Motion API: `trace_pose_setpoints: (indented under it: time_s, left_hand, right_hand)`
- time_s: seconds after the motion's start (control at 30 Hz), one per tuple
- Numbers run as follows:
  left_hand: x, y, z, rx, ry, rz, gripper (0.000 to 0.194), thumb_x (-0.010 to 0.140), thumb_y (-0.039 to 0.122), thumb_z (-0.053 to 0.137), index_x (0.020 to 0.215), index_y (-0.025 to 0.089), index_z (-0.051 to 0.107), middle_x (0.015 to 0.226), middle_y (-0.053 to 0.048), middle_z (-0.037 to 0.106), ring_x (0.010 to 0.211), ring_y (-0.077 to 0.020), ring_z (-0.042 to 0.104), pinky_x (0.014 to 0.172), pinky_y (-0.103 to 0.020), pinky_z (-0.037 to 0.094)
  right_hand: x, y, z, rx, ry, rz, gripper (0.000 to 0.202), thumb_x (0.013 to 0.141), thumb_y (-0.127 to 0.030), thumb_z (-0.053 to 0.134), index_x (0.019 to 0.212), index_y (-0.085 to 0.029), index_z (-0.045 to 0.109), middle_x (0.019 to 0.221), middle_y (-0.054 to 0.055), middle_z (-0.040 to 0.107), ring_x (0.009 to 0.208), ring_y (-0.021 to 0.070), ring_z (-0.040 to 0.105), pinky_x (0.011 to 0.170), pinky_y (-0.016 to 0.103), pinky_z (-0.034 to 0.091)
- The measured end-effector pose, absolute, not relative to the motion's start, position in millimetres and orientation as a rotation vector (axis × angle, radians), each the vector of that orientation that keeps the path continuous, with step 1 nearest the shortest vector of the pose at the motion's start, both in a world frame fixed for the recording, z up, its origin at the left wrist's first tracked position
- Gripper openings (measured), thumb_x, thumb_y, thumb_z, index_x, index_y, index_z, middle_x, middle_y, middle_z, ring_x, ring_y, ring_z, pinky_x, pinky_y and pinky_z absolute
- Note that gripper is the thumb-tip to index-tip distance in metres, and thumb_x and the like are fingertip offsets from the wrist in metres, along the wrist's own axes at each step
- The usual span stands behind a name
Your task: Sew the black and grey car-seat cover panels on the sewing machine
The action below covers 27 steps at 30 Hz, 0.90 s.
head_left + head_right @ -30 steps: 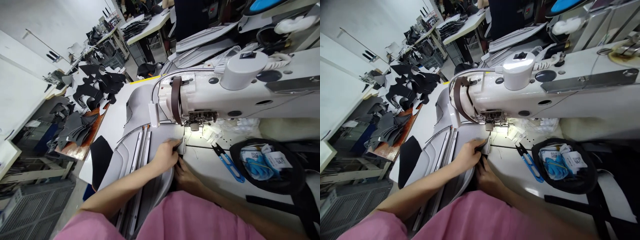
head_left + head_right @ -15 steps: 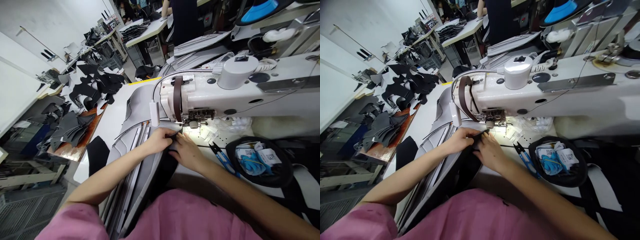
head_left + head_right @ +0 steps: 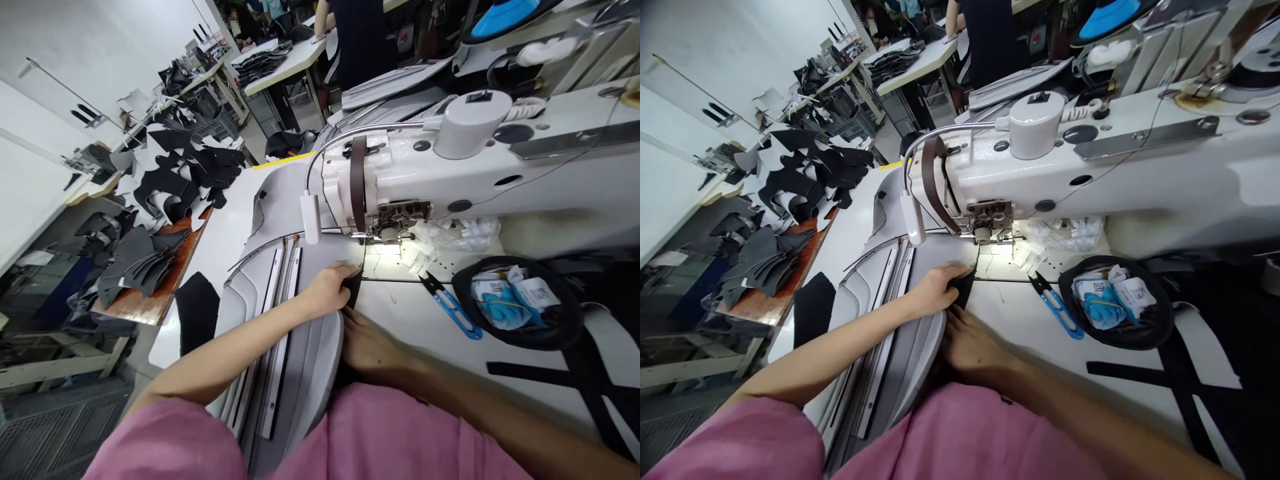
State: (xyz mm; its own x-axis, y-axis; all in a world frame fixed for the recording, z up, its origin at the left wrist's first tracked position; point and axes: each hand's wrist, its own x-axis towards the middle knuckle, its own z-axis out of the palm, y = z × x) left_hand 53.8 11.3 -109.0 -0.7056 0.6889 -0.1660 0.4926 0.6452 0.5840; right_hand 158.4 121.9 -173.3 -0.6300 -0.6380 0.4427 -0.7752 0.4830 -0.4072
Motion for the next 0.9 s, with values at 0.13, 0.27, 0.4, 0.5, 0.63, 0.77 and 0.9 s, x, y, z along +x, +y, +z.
trace_pose_setpoints:
  time_s: [0.13, 0.27, 0.4, 0.5, 0.63, 0.77, 0.9]
  left_hand:
    - [50.2, 9.3, -103.2, 0.953, 2.505, 0.745, 0.059, 0.065, 0.001, 0.041, 0.121, 0.008, 0.058, 0.106, -0.011, 0.063, 0.101, -0.021, 0.059, 0.095, -0.033, 0.048]
    - [46.8, 8.7, -92.3, 1.016, 2.484, 0.743, 0.052, 0.064, 0.003, 0.043, 0.111, 0.014, 0.064, 0.101, -0.009, 0.064, 0.096, -0.0213, 0.059, 0.091, -0.034, 0.048]
    - [48.9, 10.3, -99.3, 1.013, 2.498, 0.718, 0.052, 0.064, 0.003, 0.042, 0.11, 0.013, 0.064, 0.098, -0.009, 0.064, 0.096, -0.0214, 0.058, 0.091, -0.034, 0.048]
    - [57.7, 14.7, -114.2, 0.898, 2.576, 0.711, 0.059, 0.065, 0.001, 0.04, 0.121, 0.01, 0.058, 0.103, -0.011, 0.062, 0.098, -0.0208, 0.058, 0.093, -0.033, 0.048]
    - [66.6, 23.3, -124.5, 0.827, 2.646, 0.637, 0.057, 0.069, 0.003, 0.038, 0.124, 0.011, 0.054, 0.102, -0.011, 0.058, 0.094, -0.0199, 0.058, 0.088, -0.032, 0.051]
    - [62.0, 33.2, -123.9, 0.831, 2.686, 0.486, 0.054, 0.073, 0.007, 0.039, 0.126, 0.009, 0.051, 0.102, -0.011, 0.056, 0.093, -0.0214, 0.057, 0.085, -0.032, 0.051]
    - [52.0, 44.4, -122.6, 0.766, 2.726, 0.346, 0.055, 0.074, 0.008, 0.04, 0.129, 0.011, 0.047, 0.103, -0.011, 0.054, 0.094, -0.0218, 0.056, 0.083, -0.032, 0.051]
  right_hand:
    - [163.1, 107.6, -185.7, 1.062, -2.497, 0.773, 0.018, 0.083, -0.019, 0.052, 0.093, -0.017, 0.068, 0.099, 0.012, 0.065, 0.105, 0.0306, 0.054, 0.102, 0.066, 0.029]
    - [162.6, 88.3, -179.3, 0.9, -2.633, 0.828, 0.021, 0.079, -0.018, 0.051, 0.088, -0.019, 0.069, 0.102, 0.012, 0.067, 0.105, 0.0318, 0.054, 0.102, 0.064, 0.029]
    - [163.4, 90.2, -168.3, 1.057, -2.646, 0.962, 0.021, 0.074, -0.008, 0.046, 0.071, -0.018, 0.064, 0.082, 0.007, 0.068, 0.08, 0.0208, 0.059, 0.094, 0.047, 0.043]
    - [164.8, 101.5, -169.3, 1.153, -2.599, 1.025, 0.026, 0.074, -0.003, 0.041, 0.071, -0.017, 0.062, 0.074, 0.005, 0.066, 0.067, 0.016, 0.058, 0.084, 0.037, 0.048]
    - [162.3, 113.8, -178.3, 1.299, -2.494, 0.945, 0.03, 0.079, -0.004, 0.037, 0.07, -0.018, 0.062, 0.071, 0.005, 0.066, 0.07, 0.0158, 0.059, 0.082, 0.035, 0.049]
    - [158.7, 119.7, -189.0, 1.267, -2.488, 0.834, 0.027, 0.08, -0.01, 0.043, 0.063, -0.02, 0.061, 0.063, 0.004, 0.065, 0.066, 0.0175, 0.059, 0.085, 0.039, 0.049]
    - [159.1, 128.1, -191.6, 1.154, -2.554, 0.87, 0.026, 0.077, -0.009, 0.044, 0.062, -0.02, 0.062, 0.055, 0.001, 0.062, 0.055, 0.0163, 0.057, 0.096, 0.05, 0.044]
